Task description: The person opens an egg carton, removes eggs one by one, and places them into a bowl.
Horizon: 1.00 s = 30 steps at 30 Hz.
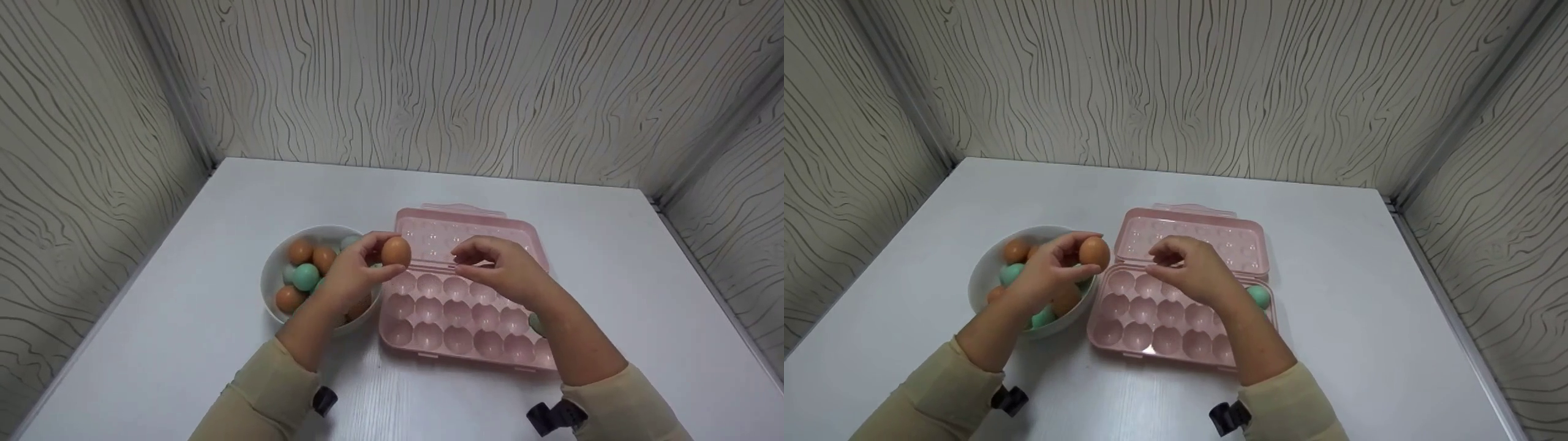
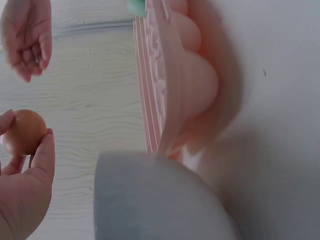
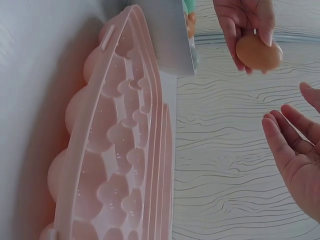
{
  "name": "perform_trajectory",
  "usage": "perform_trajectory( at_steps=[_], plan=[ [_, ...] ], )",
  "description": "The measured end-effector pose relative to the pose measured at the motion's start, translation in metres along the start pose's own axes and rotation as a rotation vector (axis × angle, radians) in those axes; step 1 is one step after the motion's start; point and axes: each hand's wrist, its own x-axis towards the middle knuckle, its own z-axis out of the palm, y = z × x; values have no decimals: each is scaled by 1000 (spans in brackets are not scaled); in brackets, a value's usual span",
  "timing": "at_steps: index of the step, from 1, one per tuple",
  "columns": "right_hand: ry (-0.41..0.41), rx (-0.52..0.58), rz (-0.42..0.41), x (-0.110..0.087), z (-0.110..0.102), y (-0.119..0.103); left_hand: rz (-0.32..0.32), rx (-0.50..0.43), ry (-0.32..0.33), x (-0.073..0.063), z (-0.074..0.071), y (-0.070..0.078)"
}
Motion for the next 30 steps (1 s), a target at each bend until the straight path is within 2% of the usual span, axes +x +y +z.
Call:
perform_trajectory(
  at_steps=[6,13,19,24,30],
  plan=[
    [21,10,12,-5,-6,8,-10,23,77,3,-20,-4],
    [36,11,29,-9,-9,17,-102,2,165,11,-48,-10],
    [47,33,43,-12,-10,21,-149,10,208,19,-69,-19],
    [59,39,65,-15,-12,24,-170,28,220,28,-80,-27],
    [63,33,88,-18,-14,23,-203,29,234,35,-84,-34]
  ],
)
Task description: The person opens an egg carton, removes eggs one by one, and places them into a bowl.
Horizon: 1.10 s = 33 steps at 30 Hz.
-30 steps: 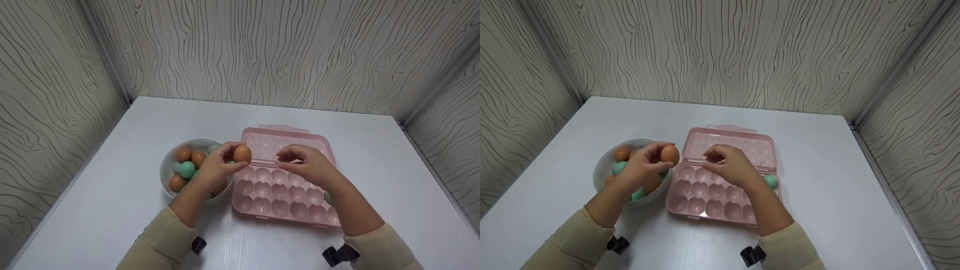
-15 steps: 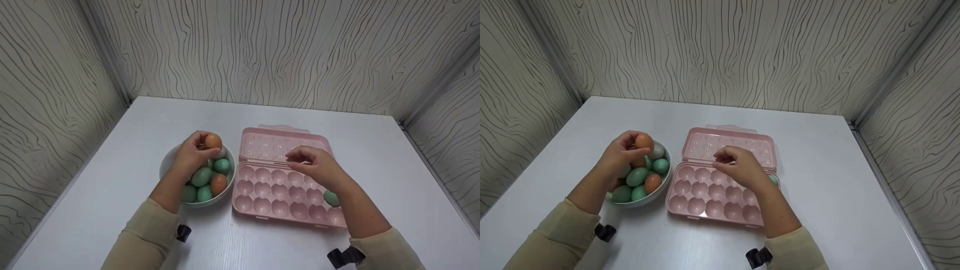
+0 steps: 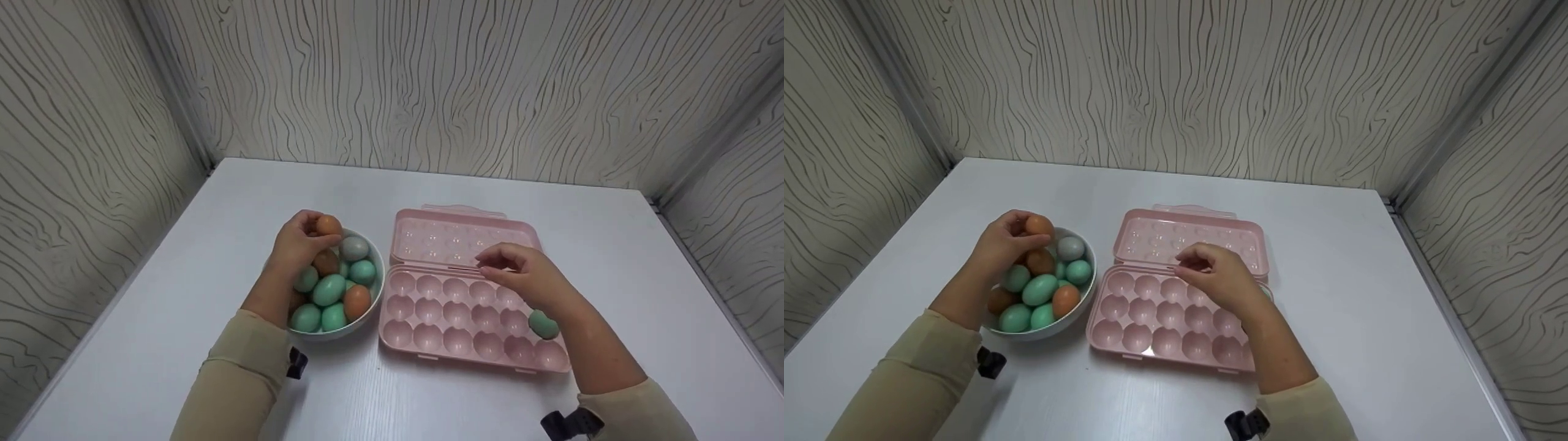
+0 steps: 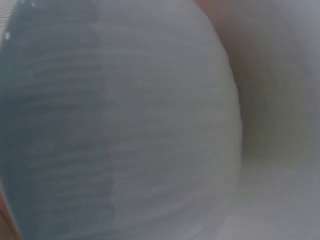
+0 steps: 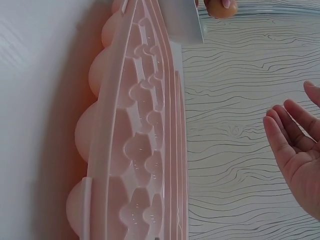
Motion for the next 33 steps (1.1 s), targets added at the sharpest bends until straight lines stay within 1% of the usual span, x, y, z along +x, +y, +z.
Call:
perform_trajectory(
  at_steps=[2,4,7,12,17,20,26,30,33],
  plan=[
    [-1,9,3,-1,-1,0,5,1,3,2,0,-2],
    [-2,20,-2,-1,-2,6,8,8,11,4,0,-3],
    [5,9,-2,-2,-3,8,12,16,13,6,0,-5],
    [20,-15,13,-3,-5,8,-10,59,10,8,2,-4],
    [7,-5,15,-4,-6,6,-45,85,2,8,5,-2],
    [6,-15,24,-3,-6,7,-53,85,-1,9,6,-2],
    [15,-45,31,-2,-7,11,-29,69,16,11,6,-1],
    [12,-51,27,-3,-8,11,-59,57,25,11,7,0],
    [12,-42,16,-5,-9,10,-59,52,35,11,8,-2]
  ],
)
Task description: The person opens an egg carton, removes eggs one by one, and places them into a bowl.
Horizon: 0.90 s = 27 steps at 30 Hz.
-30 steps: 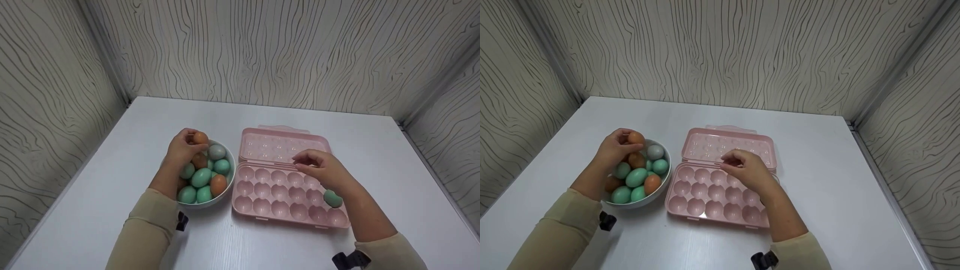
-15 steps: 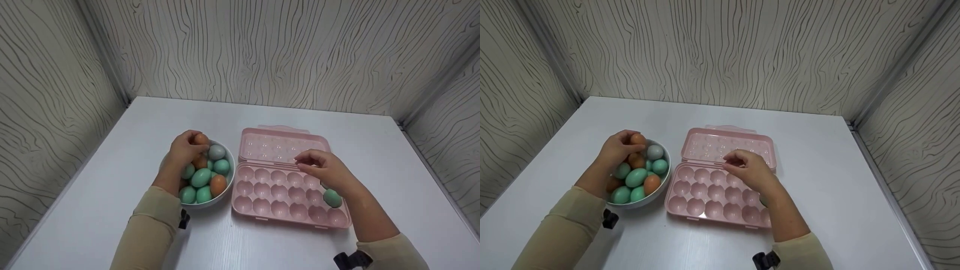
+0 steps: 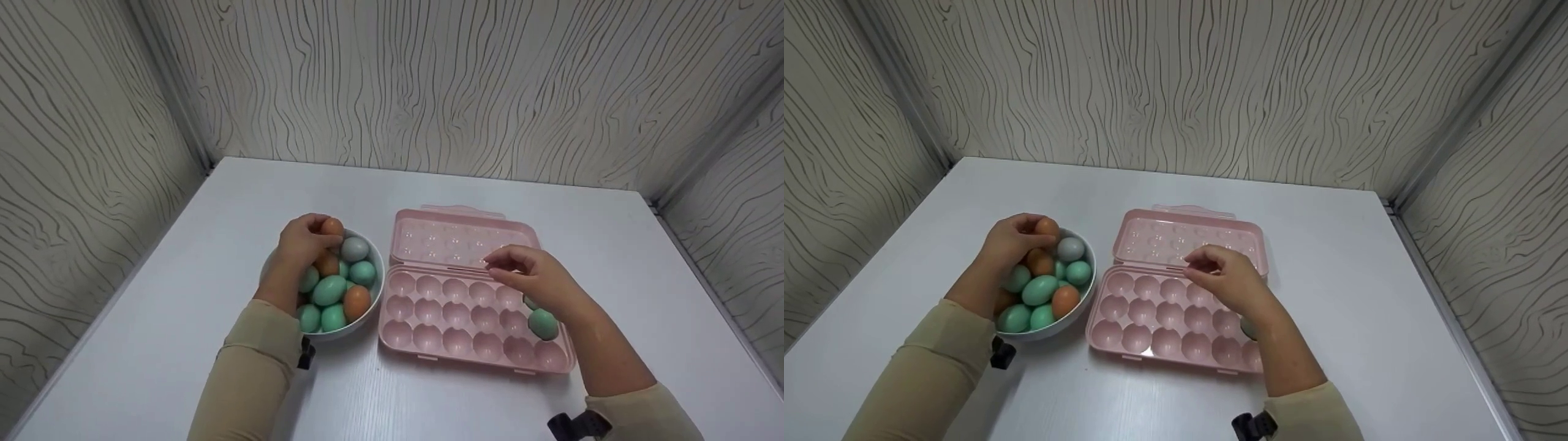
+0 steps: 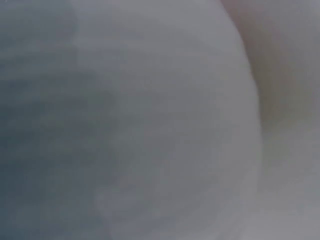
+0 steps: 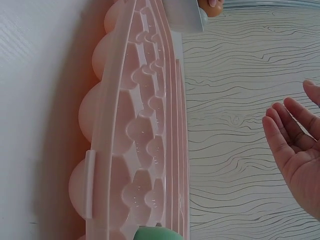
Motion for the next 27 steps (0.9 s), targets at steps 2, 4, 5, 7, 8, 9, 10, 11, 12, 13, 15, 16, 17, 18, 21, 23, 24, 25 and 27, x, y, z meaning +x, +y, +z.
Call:
perform_trajectory(
  at_steps=[2,4,5,7,8,9,10,11,12,13,15,16,17,18,21,23,24,25,27],
  plan=[
    [1,2,-5,-1,0,0,6,-3,10,1,1,-1],
    [5,7,1,-1,0,0,22,-1,19,2,1,-2],
    [8,4,6,-1,1,1,24,3,21,2,1,-2],
    [8,4,17,-2,1,1,24,10,23,2,2,-2],
    [7,3,18,-2,1,2,22,13,23,2,2,-2],
    [7,2,23,-2,1,2,19,18,23,2,2,-2],
    [5,0,21,-2,2,2,18,24,22,2,2,-2],
    [4,0,18,-2,2,3,15,28,21,2,2,-1],
    [2,0,16,-1,2,3,10,31,22,2,2,-1],
    [0,0,14,-2,2,3,4,34,23,2,2,-1],
    [-3,3,11,-1,2,4,-4,36,26,2,2,-1],
    [-2,5,11,-1,2,4,-6,33,27,2,2,-1],
    [-2,7,11,-1,2,4,-8,27,30,2,2,-1],
    [-2,8,13,-1,2,4,-9,23,30,2,2,-2],
    [-4,7,11,0,2,5,-13,-3,27,2,1,-2],
    [-5,8,13,0,1,5,-17,-21,24,2,0,-2],
    [-4,9,15,0,1,5,-18,-31,22,2,0,-2],
    [-4,8,11,0,0,5,-21,-40,21,2,0,-2],
    [4,9,14,-1,-1,1,-22,-55,20,1,-1,-1]
  ],
)
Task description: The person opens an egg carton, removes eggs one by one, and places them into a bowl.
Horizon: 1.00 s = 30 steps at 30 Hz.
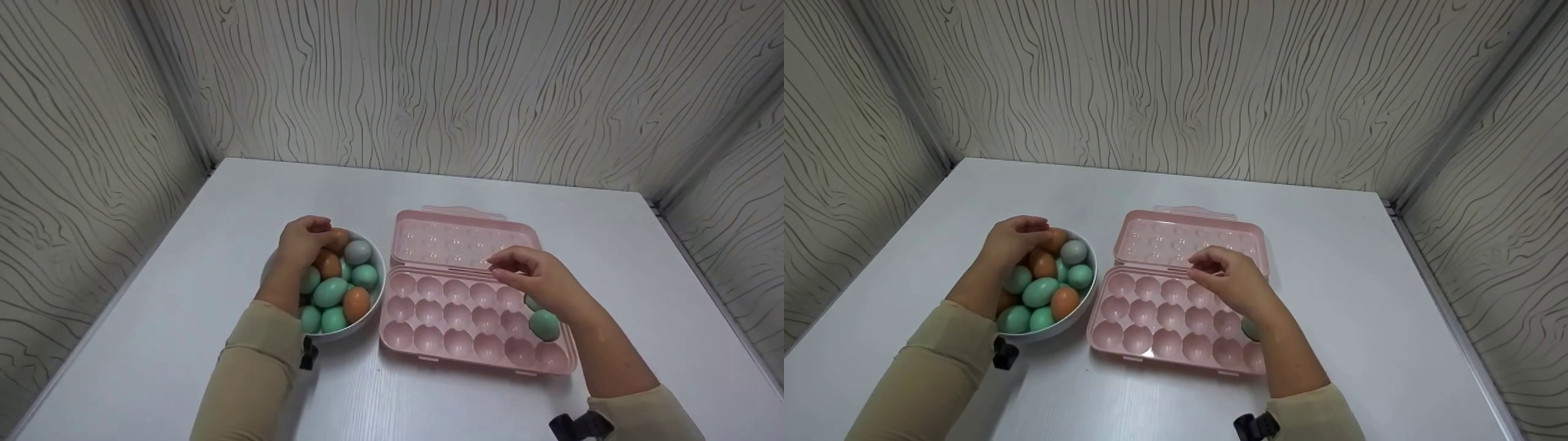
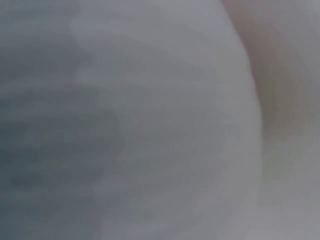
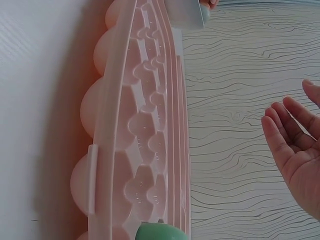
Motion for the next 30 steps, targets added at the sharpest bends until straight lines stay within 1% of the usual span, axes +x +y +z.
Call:
perform_trajectory(
  at_steps=[5,6,9,13,20,23,26,30],
  plan=[
    [27,6,-9,-4,-6,2,-11,-24,-5,-3,-2,3],
    [34,7,-8,-4,-8,4,-7,-36,-8,-4,-2,4],
    [57,8,-8,-6,-13,15,-20,-73,-24,-7,-3,8],
    [89,-19,3,-12,-20,23,-31,-99,-39,-12,-2,11],
    [138,-53,25,-26,-32,44,21,-57,-88,-23,0,18],
    [130,-75,51,-33,-35,57,48,-50,-105,-30,1,20],
    [116,-105,100,-41,-36,70,75,-46,-119,-38,3,22],
    [101,-135,172,-51,-37,89,87,-50,-137,-45,8,23]
  ],
)
